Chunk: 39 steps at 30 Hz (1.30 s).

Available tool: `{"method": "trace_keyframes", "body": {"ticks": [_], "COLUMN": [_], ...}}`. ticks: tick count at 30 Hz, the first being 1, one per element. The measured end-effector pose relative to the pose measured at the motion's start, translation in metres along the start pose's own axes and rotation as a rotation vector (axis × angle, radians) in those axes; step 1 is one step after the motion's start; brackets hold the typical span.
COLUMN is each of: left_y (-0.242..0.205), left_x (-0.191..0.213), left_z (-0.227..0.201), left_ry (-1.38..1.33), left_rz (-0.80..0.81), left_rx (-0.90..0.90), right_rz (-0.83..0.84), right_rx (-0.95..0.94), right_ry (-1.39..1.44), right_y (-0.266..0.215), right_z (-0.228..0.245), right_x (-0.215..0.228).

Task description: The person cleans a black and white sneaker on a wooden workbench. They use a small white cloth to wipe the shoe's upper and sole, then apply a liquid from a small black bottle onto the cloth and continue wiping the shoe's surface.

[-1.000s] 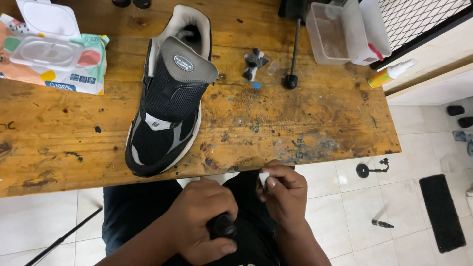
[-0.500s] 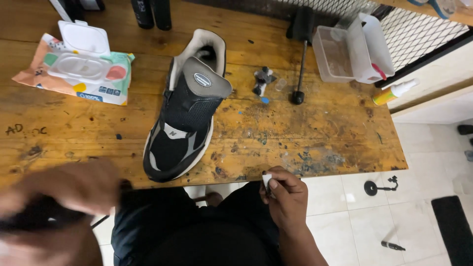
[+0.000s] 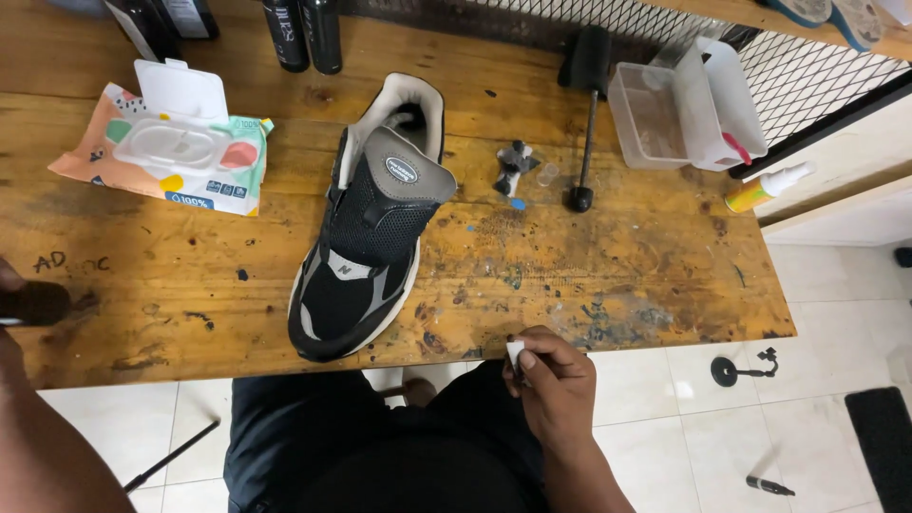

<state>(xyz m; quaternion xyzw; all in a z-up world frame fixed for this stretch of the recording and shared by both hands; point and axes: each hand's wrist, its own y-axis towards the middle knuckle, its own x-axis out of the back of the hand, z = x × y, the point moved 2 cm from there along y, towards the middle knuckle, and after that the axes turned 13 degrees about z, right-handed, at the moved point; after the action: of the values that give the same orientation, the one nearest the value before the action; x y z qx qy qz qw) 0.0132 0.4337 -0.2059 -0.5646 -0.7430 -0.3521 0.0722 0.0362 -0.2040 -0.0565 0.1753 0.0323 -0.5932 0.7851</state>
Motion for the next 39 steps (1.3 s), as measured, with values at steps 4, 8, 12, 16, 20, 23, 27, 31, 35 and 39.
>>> {"method": "trace_keyframes", "body": {"ticks": [4,8,12,16,20,23,27,31,35,39], "left_y": [0.016,0.026,0.046,0.06,0.086,0.098,0.087,0.088,0.094,0.1], "left_x": [0.004,0.01,-0.022,-0.018,-0.031,-0.038,-0.036,-0.036,-0.035,-0.04], "left_z": [-0.022,-0.044,-0.046,-0.102,-0.166,-0.212,-0.179,-0.179,-0.18,-0.189], "left_ry": [0.116,0.23,-0.509,-0.182,-0.02,-0.102,-0.063,-0.062,0.032,-0.108], "left_rz": [0.112,0.227,-0.072,-0.087,-0.035,-0.127,-0.126,-0.154,-0.126,-0.115], "left_rx": [0.034,0.077,0.154,0.262,0.382,0.492,0.439,0.367,0.142,0.156], "right_rz": [-0.005,-0.027,-0.011,-0.019,-0.013,-0.023,-0.004,-0.021,-0.011,0.009], "right_rx": [-0.006,-0.022,-0.005,0.005,0.001,-0.002,0.022,-0.004,0.006,0.027], "right_ry": [-0.032,-0.024,-0.044,-0.051,-0.086,-0.114,-0.108,-0.098,-0.118,-0.095], "right_y": [0.001,0.002,0.01,0.012,0.017,0.02,0.025,0.029,0.031,0.034], "right_z": [-0.003,-0.006,0.0,-0.002,-0.001,-0.001,-0.002,-0.005,-0.005,-0.003], "right_x": [0.002,0.002,-0.007,-0.004,-0.003,-0.003,-0.003,-0.001,0.0,-0.003]}}
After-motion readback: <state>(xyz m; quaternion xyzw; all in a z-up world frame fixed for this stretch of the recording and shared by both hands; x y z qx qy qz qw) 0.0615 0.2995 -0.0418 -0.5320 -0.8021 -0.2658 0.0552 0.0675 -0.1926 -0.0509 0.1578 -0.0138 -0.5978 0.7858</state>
